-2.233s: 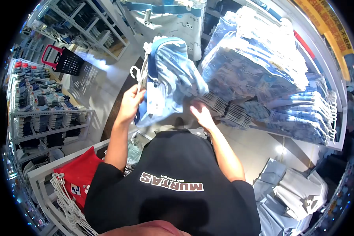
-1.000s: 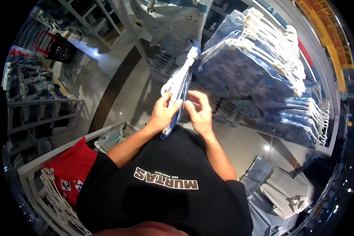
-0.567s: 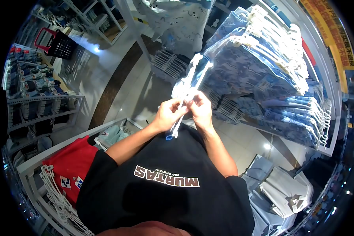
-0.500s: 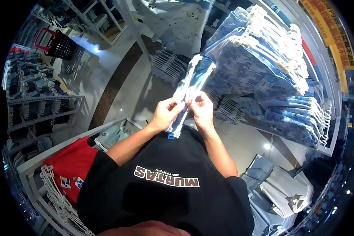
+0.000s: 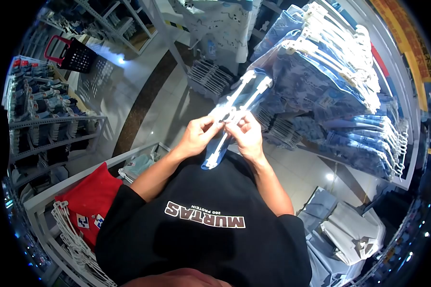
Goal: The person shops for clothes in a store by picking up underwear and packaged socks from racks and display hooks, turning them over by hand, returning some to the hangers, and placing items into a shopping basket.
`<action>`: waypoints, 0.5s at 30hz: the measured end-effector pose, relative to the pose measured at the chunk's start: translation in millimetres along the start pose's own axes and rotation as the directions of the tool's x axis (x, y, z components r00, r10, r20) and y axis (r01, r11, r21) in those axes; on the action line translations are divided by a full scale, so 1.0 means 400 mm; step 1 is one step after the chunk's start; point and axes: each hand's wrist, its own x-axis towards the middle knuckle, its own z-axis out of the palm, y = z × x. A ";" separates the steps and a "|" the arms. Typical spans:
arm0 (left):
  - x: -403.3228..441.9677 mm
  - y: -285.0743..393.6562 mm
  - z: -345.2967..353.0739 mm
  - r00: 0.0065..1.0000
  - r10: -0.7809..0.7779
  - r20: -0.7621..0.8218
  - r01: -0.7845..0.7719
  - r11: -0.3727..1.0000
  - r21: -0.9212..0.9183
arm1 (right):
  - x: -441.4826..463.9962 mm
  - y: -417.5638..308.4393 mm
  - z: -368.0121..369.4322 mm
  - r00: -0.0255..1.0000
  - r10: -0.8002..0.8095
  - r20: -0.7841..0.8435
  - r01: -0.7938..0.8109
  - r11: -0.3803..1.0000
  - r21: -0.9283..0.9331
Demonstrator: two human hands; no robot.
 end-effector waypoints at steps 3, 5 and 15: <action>0.009 0.005 -0.013 0.993 0.079 -0.092 -0.072 0.995 0.075 | -0.002 0.003 -0.002 1.000 0.004 -0.025 -0.005 1.000 -0.019; 0.012 0.014 -0.014 0.990 0.049 -0.133 -0.044 0.998 0.038 | 0.000 0.001 -0.005 1.000 0.024 -0.010 -0.024 0.999 -0.042; 0.064 -0.009 -0.085 0.982 0.060 -0.179 -0.132 0.896 -0.424 | -0.009 0.001 -0.034 0.993 -0.013 -0.116 0.016 0.999 0.030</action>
